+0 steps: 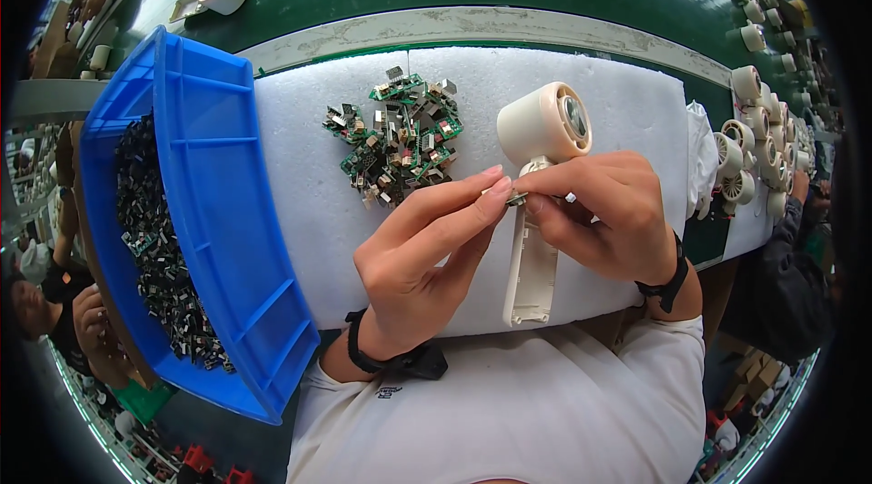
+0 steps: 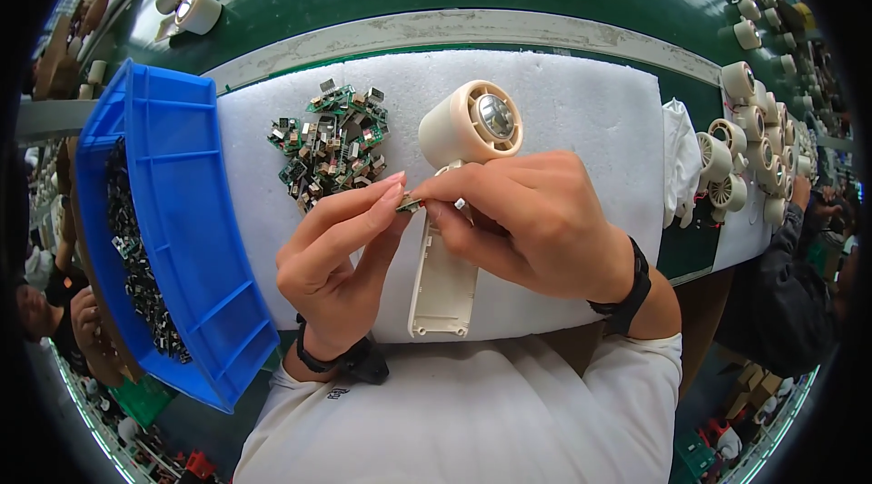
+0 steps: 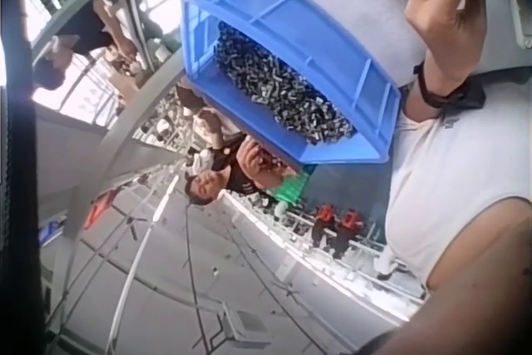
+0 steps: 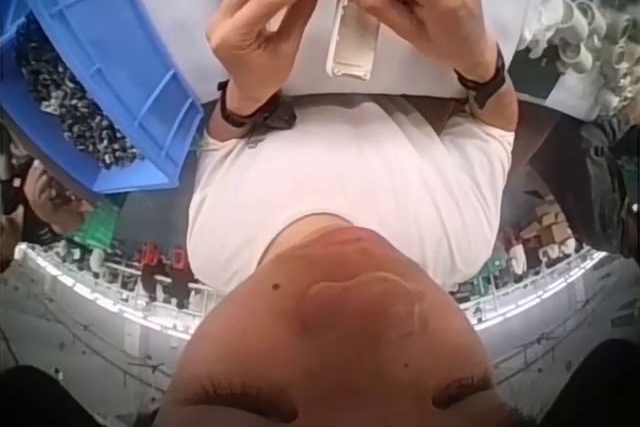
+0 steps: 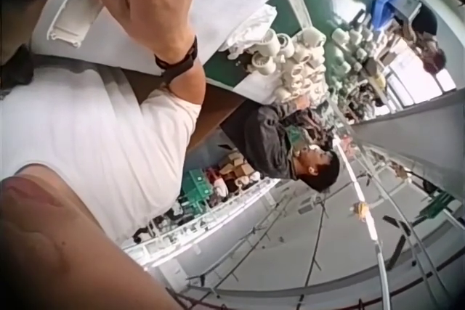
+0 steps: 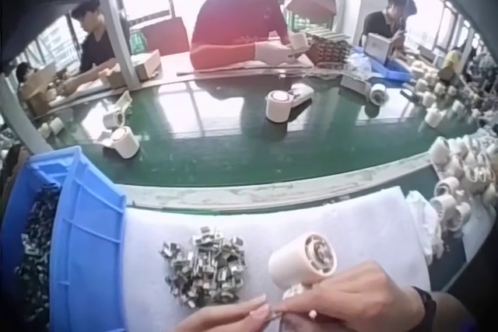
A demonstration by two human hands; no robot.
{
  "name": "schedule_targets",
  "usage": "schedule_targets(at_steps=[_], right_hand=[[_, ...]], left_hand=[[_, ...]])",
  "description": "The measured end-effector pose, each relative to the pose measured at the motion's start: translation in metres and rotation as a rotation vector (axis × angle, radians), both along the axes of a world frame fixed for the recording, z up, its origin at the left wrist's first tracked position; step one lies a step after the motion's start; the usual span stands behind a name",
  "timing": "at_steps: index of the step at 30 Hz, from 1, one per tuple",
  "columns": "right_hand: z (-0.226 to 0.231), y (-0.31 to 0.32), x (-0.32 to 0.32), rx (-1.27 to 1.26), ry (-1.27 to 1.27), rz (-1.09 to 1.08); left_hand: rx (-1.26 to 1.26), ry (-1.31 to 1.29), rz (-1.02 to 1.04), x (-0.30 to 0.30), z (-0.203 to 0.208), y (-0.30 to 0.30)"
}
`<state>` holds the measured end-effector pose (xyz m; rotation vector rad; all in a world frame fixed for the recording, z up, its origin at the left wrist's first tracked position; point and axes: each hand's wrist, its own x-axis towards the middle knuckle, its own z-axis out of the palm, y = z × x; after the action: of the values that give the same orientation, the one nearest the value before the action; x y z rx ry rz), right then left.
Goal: The person assembles handheld fans by connecting circuit boards to wires inside the fan housings and pressing them into place. They repeat this process for multiple units, picking circuit boards from a blue bin and setting completed assemblies aside.
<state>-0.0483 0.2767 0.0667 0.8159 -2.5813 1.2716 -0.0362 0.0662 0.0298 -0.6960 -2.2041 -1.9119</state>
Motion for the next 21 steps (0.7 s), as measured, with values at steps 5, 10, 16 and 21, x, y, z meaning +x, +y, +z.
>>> schedule_targets(at_steps=[5,10,16,21], right_hand=[[0.007,0.006,-0.001,-0.007,-0.096,0.002],[0.005,0.016,-0.007,-0.031,-0.142,0.073],[0.003,0.017,-0.007,-0.038,-0.152,0.119],[0.003,0.013,-0.004,-0.01,-0.114,0.065]], left_hand=[[0.308,-0.317,-0.142,0.0,-0.005,-0.002],[0.451,-0.485,-0.316,-0.004,-0.006,-0.007],[0.368,-0.425,-0.223,0.001,-0.004,-0.001],[0.204,-0.263,-0.135,0.001,-0.003,0.0]])
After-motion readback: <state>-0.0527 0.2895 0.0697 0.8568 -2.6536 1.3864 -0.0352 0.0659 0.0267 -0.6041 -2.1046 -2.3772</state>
